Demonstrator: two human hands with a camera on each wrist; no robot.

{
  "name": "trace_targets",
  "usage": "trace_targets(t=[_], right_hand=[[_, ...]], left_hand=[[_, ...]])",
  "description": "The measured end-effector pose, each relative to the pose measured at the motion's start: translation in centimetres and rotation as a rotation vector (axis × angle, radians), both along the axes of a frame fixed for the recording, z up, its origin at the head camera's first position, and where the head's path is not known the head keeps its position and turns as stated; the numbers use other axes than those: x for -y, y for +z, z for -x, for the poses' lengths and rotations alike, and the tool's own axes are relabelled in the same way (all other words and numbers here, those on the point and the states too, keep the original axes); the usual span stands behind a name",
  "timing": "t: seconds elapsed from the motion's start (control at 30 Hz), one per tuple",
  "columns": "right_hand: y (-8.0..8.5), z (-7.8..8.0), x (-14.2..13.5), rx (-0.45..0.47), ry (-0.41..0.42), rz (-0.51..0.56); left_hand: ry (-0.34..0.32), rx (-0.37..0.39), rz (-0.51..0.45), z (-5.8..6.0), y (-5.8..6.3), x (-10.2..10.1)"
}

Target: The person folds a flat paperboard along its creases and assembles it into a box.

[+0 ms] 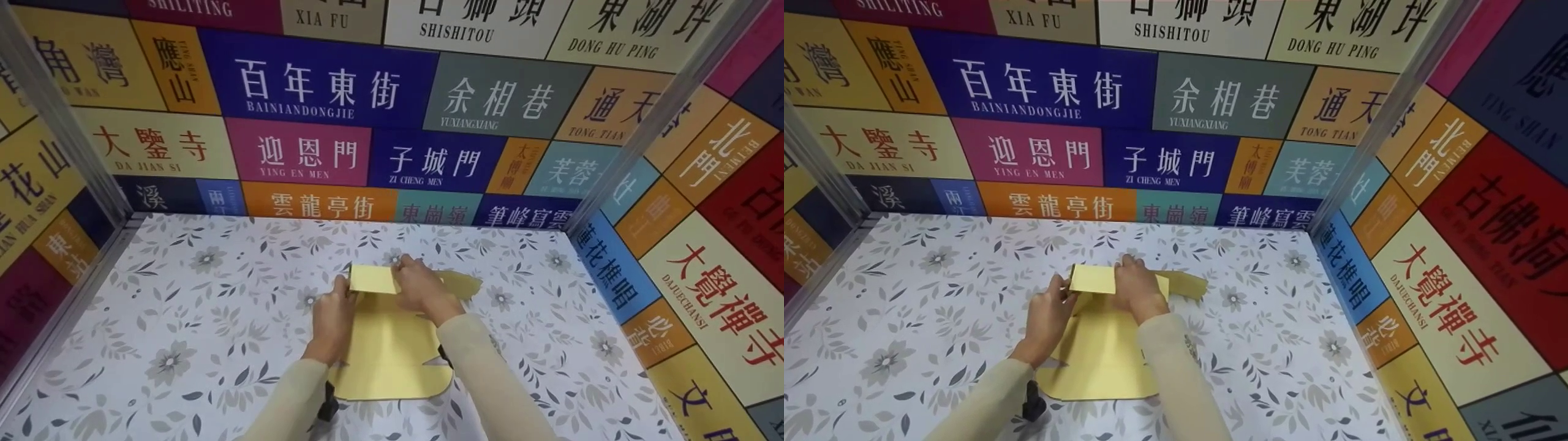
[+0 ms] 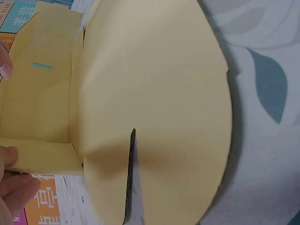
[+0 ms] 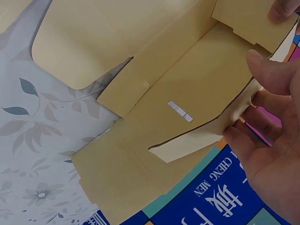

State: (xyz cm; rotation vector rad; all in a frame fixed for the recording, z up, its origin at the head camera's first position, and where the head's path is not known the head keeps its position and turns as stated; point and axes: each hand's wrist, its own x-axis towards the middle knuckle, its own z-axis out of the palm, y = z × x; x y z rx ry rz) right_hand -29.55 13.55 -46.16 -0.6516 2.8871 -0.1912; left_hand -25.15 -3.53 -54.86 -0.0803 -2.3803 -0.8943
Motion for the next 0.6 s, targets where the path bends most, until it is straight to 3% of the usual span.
trace_targets(t=[0.17, 0.33, 0.43, 0.6], right_hand=[[0.0, 0.1, 0.1, 0.005, -0.005, -0.001], [0.2, 0.2, -0.1, -0.009, -0.001, -0.005], [0.2, 0.3, -0.2, -0.025, 0.01, 0.0], [0.0, 0.2, 0.0, -0.02, 0.036, -0.005]], left_hand=[[0.031, 0.113, 0.033, 0.0, 0.7, -0.5], [0.04, 0.191, 0.139, 0.5, 1.5, -0.7], [0.049, 0.197, 0.173, 0.9, 1.5, -0.7], [0.081, 0.257, 0.147, 1.2, 0.8, -0.4]])
